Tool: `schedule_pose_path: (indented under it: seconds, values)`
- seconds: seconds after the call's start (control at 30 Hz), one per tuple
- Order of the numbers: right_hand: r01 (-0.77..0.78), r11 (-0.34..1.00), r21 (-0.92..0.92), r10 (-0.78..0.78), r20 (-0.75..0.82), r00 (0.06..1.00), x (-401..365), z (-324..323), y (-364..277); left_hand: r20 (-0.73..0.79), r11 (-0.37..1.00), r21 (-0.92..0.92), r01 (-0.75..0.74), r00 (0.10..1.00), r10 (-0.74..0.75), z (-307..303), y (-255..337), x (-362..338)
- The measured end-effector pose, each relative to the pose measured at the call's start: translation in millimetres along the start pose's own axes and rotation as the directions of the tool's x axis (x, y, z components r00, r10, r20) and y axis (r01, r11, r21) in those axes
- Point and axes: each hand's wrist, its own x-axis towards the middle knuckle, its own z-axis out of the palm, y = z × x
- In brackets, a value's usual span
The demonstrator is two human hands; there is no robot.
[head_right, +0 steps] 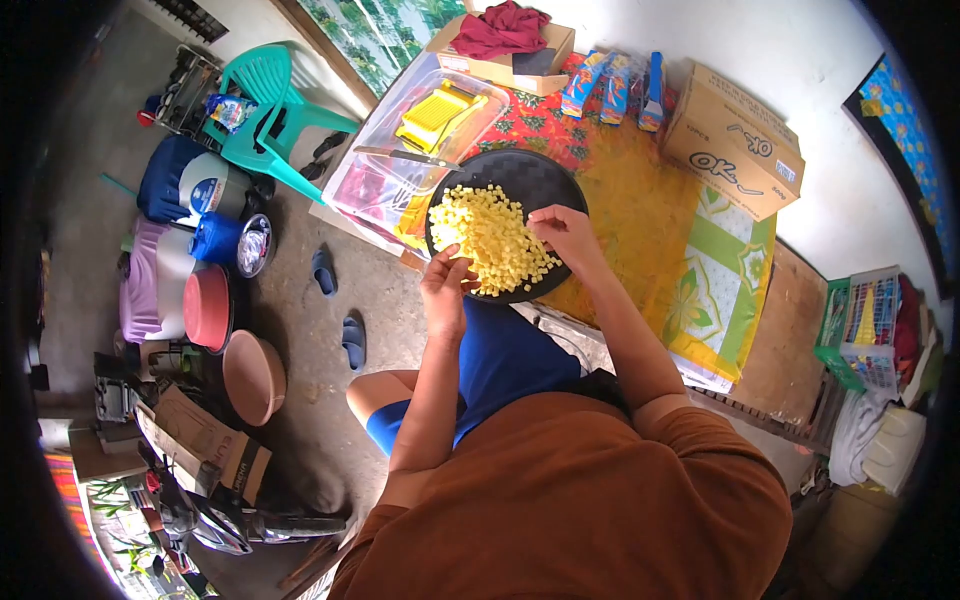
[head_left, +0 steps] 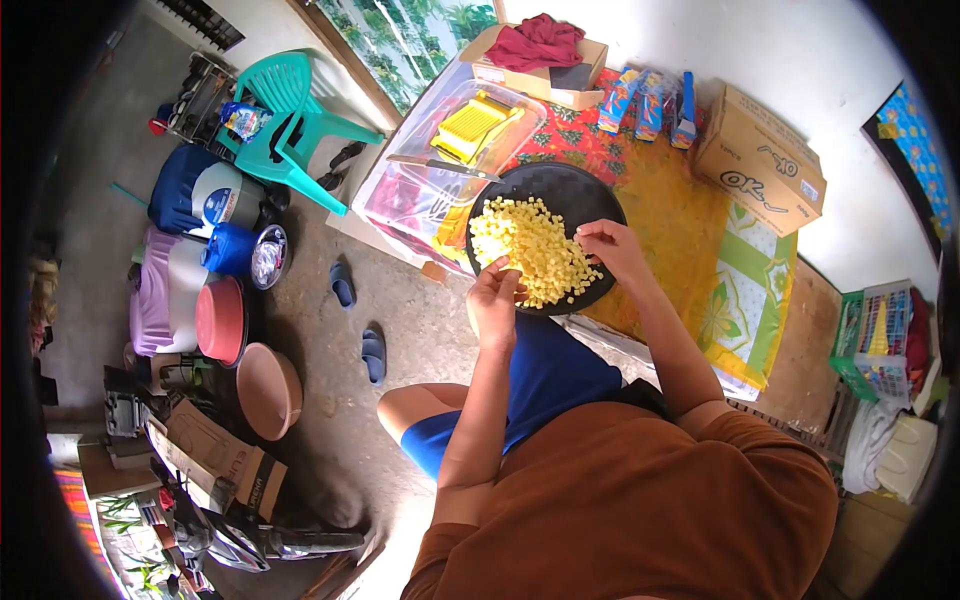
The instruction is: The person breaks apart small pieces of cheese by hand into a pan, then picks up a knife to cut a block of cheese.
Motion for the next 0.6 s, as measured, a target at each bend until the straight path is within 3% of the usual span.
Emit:
schedule_pose_path:
  seconds: [0.07,0.17,0.3,0.47,0.5,0.6]
  values:
    - [0.111,0.993,-0.033,-0.109,0.039,0.993,3,-2,11,-0.024,1.000,-0.011,-0.015,1.000,0.015,-1,1,-1]
    - [0.074,0.973,-0.217,-0.073,0.011,0.997,4,-2,11,-0.075,0.999,-0.013,-0.040,0.996,0.039,-4,-1,-4]
    - [0.058,0.954,-0.294,-0.095,-0.114,0.989,6,8,30,-0.134,0.991,0.089,-0.096,0.985,0.107,-13,-12,-3]
    - [0.152,0.846,-0.511,-0.225,-0.084,0.971,12,24,69,-0.126,0.953,0.221,-0.205,0.964,0.236,-19,-23,-2]
    - [0.096,0.751,-0.653,-0.189,-0.074,0.979,6,33,61,-0.109,0.940,0.255,-0.227,0.959,0.261,-21,-29,0]
    - [0.213,0.825,-0.523,-0.261,-0.018,0.965,1,47,48,-0.097,0.912,0.298,-0.282,0.941,0.323,-18,-29,-2]
